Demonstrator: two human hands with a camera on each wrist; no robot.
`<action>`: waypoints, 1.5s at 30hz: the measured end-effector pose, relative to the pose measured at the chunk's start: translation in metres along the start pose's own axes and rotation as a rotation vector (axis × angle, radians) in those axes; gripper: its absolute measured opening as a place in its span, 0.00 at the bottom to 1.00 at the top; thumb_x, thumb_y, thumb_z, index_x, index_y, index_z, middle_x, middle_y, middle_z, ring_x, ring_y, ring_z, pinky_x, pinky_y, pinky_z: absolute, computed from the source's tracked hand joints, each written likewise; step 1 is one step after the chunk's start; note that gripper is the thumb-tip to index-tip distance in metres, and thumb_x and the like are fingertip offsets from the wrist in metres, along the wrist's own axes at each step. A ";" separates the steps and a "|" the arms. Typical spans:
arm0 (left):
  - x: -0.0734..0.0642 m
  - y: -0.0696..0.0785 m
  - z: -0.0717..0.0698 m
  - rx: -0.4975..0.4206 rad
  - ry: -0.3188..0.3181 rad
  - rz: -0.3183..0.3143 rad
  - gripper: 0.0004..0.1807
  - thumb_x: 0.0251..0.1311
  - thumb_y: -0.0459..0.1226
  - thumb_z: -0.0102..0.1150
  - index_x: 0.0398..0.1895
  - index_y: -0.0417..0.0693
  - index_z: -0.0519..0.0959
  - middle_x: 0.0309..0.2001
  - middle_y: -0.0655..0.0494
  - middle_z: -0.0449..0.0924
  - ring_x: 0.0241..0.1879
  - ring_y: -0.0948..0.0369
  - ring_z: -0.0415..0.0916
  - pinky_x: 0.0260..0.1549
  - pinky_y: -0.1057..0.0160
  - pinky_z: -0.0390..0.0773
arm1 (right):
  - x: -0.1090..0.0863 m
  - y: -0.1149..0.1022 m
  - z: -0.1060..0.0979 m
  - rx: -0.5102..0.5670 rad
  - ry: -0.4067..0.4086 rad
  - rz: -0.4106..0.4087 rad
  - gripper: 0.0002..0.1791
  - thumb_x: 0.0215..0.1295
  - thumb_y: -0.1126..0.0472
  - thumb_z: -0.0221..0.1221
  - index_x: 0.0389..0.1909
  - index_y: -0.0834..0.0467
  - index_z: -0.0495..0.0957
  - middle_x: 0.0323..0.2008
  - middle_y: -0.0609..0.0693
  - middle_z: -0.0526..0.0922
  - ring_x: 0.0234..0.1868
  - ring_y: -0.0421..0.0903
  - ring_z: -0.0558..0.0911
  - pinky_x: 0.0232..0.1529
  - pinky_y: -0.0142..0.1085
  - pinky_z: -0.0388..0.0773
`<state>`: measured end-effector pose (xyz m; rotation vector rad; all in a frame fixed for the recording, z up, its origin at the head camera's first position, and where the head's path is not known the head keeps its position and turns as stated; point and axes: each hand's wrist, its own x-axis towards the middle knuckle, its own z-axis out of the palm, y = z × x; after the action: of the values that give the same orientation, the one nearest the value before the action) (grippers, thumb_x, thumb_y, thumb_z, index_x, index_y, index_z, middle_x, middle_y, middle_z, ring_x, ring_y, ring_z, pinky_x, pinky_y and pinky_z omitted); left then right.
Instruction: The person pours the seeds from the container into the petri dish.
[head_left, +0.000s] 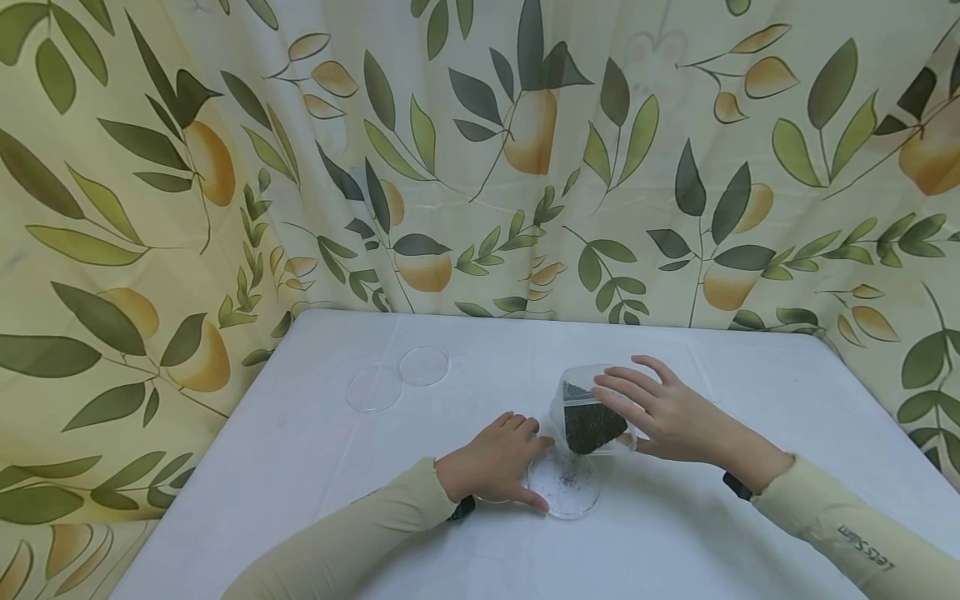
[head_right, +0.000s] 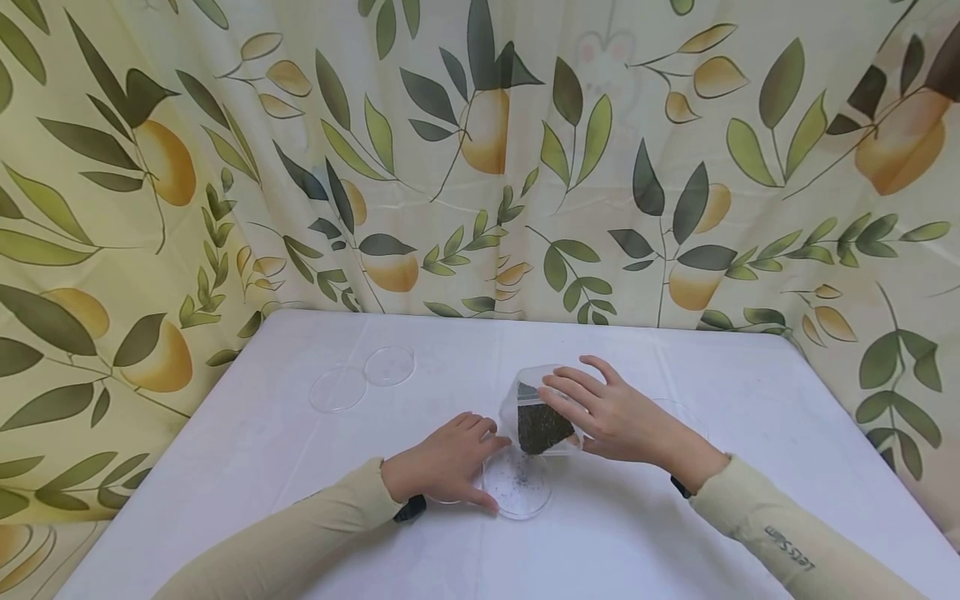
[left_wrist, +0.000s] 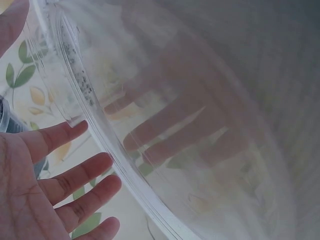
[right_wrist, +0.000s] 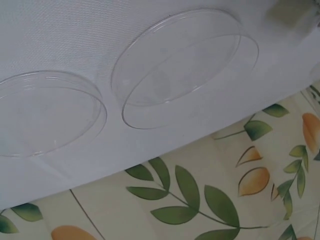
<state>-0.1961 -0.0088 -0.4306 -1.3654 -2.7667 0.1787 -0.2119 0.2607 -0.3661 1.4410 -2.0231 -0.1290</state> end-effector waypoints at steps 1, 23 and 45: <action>0.000 0.000 0.000 0.000 -0.002 0.000 0.46 0.43 0.74 0.50 0.62 0.59 0.67 0.54 0.58 0.69 0.55 0.61 0.66 0.61 0.61 0.64 | 0.000 0.000 0.000 0.001 0.001 0.000 0.54 0.20 0.53 0.79 0.57 0.63 0.68 0.52 0.57 0.77 0.53 0.53 0.74 0.75 0.42 0.37; 0.000 -0.001 0.002 -0.015 -0.002 0.007 0.47 0.43 0.75 0.48 0.63 0.59 0.66 0.55 0.57 0.69 0.55 0.61 0.66 0.61 0.61 0.64 | 0.002 0.002 0.001 0.011 -0.006 -0.005 0.53 0.21 0.53 0.78 0.57 0.62 0.69 0.53 0.56 0.77 0.54 0.53 0.74 0.75 0.42 0.36; 0.000 -0.001 0.001 -0.022 0.000 0.008 0.47 0.43 0.75 0.49 0.62 0.58 0.67 0.54 0.58 0.69 0.55 0.61 0.66 0.61 0.61 0.64 | 0.004 0.004 -0.001 0.010 -0.008 -0.013 0.42 0.38 0.51 0.70 0.58 0.62 0.68 0.53 0.57 0.77 0.54 0.53 0.74 0.75 0.42 0.37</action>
<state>-0.1972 -0.0091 -0.4316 -1.3812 -2.7720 0.1491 -0.2157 0.2592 -0.3614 1.4622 -2.0234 -0.1303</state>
